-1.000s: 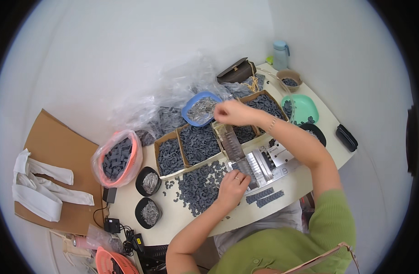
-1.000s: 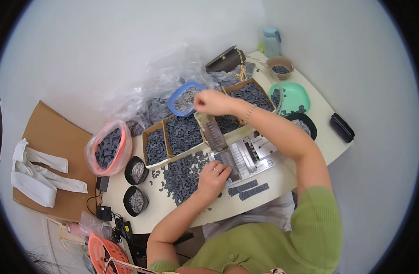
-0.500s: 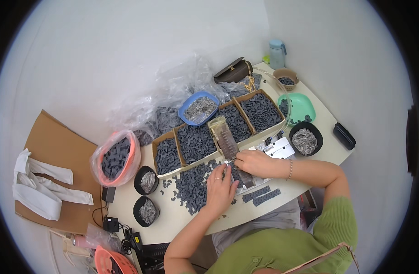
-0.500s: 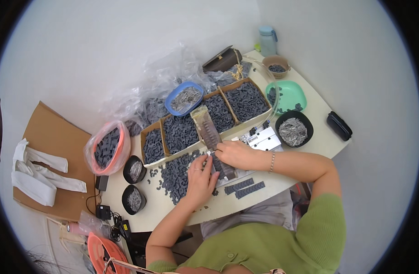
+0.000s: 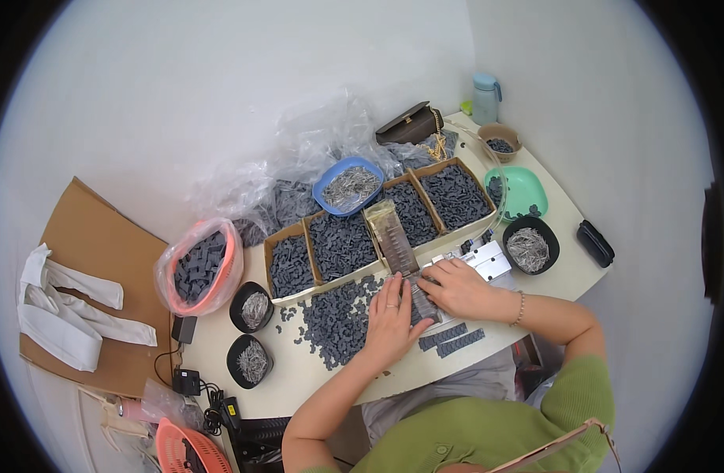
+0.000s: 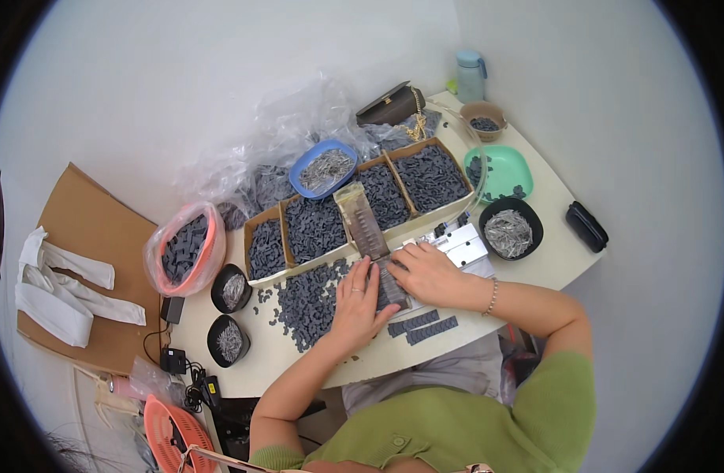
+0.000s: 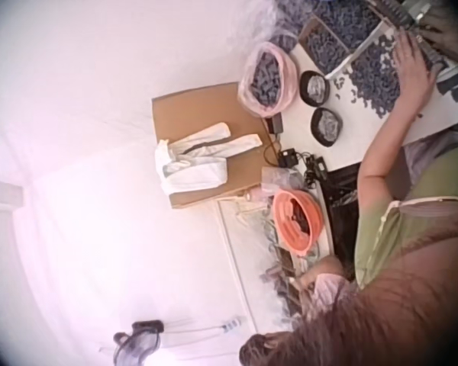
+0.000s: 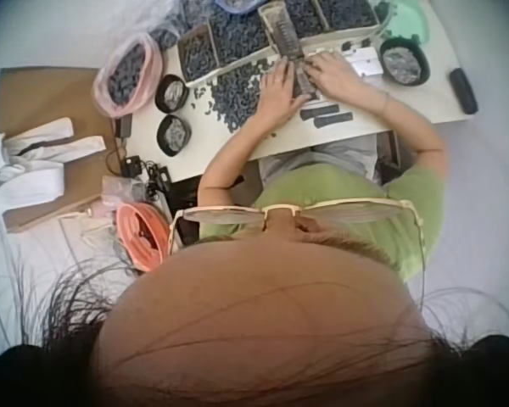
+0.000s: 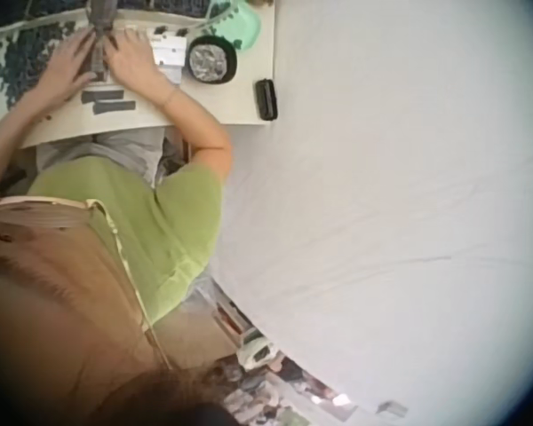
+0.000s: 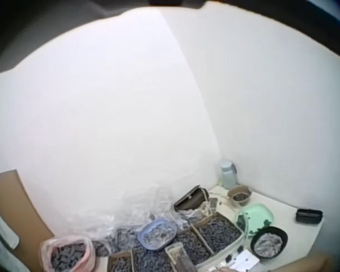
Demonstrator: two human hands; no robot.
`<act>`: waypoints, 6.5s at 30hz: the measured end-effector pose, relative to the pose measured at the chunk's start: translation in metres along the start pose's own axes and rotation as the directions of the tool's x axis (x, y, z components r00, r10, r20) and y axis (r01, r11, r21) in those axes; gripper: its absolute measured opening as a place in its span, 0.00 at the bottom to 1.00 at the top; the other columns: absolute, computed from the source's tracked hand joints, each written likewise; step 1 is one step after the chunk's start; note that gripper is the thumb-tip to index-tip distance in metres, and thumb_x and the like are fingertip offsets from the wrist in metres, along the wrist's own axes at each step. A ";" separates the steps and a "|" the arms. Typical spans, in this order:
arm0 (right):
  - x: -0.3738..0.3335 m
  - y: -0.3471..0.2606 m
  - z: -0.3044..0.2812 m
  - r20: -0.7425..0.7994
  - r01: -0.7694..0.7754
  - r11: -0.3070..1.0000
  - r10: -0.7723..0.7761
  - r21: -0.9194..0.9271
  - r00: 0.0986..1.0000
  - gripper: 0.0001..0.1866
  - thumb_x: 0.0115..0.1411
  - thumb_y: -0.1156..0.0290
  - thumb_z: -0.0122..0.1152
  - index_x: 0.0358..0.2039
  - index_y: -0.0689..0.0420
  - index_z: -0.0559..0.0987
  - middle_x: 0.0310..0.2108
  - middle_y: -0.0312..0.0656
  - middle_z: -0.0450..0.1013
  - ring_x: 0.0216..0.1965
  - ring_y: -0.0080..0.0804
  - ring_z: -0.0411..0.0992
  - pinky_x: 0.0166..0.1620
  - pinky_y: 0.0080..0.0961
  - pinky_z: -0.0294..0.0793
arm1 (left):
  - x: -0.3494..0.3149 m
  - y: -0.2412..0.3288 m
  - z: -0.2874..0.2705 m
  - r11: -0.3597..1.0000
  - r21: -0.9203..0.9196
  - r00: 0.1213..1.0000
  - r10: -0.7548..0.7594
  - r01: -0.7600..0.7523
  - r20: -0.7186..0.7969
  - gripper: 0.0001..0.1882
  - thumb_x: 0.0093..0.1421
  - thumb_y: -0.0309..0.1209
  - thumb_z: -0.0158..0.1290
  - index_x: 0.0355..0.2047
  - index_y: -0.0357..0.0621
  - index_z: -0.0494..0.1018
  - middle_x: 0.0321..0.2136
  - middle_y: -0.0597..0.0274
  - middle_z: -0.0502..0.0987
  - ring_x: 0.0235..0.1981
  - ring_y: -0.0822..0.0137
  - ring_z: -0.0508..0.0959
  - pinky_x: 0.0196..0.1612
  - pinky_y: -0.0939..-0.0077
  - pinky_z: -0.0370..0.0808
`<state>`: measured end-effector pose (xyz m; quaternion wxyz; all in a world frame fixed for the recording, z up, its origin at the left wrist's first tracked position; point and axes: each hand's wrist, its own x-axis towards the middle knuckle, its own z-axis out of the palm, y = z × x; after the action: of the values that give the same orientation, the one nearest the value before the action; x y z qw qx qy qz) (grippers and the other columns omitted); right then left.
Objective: The person picks up grey plastic pieces and small metal rings by hand, placing the rings into a metal press machine and adding the plastic components one by one.
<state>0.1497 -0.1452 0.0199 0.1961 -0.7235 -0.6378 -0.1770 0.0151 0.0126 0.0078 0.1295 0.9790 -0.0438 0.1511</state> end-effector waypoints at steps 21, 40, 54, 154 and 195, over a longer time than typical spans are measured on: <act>0.000 -0.005 -0.007 0.045 -0.054 0.997 0.056 -0.050 0.997 0.22 0.49 0.65 0.60 0.45 0.60 0.77 0.40 0.43 0.70 0.44 0.37 0.67 0.45 0.31 0.64 | 0.002 -0.002 0.004 0.999 0.036 0.999 0.030 -0.029 -0.020 0.43 0.54 0.52 0.56 0.58 0.28 0.59 0.61 0.37 0.56 0.62 0.44 0.57 0.60 0.51 0.55; -0.005 -0.005 -0.002 0.039 -0.040 0.999 0.039 0.031 0.998 0.23 0.44 0.71 0.61 0.44 0.60 0.77 0.44 0.44 0.70 0.45 0.39 0.67 0.46 0.33 0.64 | -0.015 0.011 0.003 1.000 0.012 0.994 0.027 -0.028 0.107 0.42 0.55 0.53 0.54 0.61 0.38 0.58 0.62 0.38 0.53 0.64 0.44 0.54 0.61 0.50 0.52; -0.001 -0.010 -0.005 0.036 -0.050 0.999 0.049 0.008 0.998 0.22 0.44 0.71 0.62 0.44 0.60 0.77 0.42 0.42 0.71 0.43 0.37 0.68 0.46 0.33 0.66 | -0.022 0.009 0.000 1.000 -0.029 0.999 0.007 -0.006 0.052 0.42 0.53 0.50 0.57 0.61 0.37 0.59 0.63 0.38 0.52 0.63 0.42 0.54 0.61 0.49 0.51; 0.134 0.076 0.007 -0.479 -0.076 0.950 0.220 0.302 0.850 0.14 0.57 0.68 0.58 0.42 0.59 0.73 0.30 0.45 0.72 0.38 0.46 0.71 0.41 0.38 0.71 | -0.010 -0.008 -0.035 0.945 0.010 0.939 0.324 -0.327 0.119 0.35 0.53 0.44 0.56 0.53 0.28 0.65 0.53 0.41 0.67 0.57 0.46 0.66 0.58 0.57 0.64; 0.081 0.028 -0.020 -0.094 -0.317 0.784 0.427 0.534 0.899 0.20 0.60 0.73 0.56 0.52 0.61 0.67 0.37 0.47 0.73 0.38 0.43 0.73 0.42 0.35 0.73 | -0.020 0.014 -0.015 0.965 0.183 0.978 0.199 -0.186 -0.056 0.17 0.52 0.28 0.54 0.40 0.28 0.75 0.44 0.42 0.76 0.46 0.50 0.77 0.47 0.65 0.74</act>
<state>0.1870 -0.0895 0.0767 0.4760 -0.7354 -0.4809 -0.0363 -0.0104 0.0040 0.0190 0.0282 0.9715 -0.1203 0.2022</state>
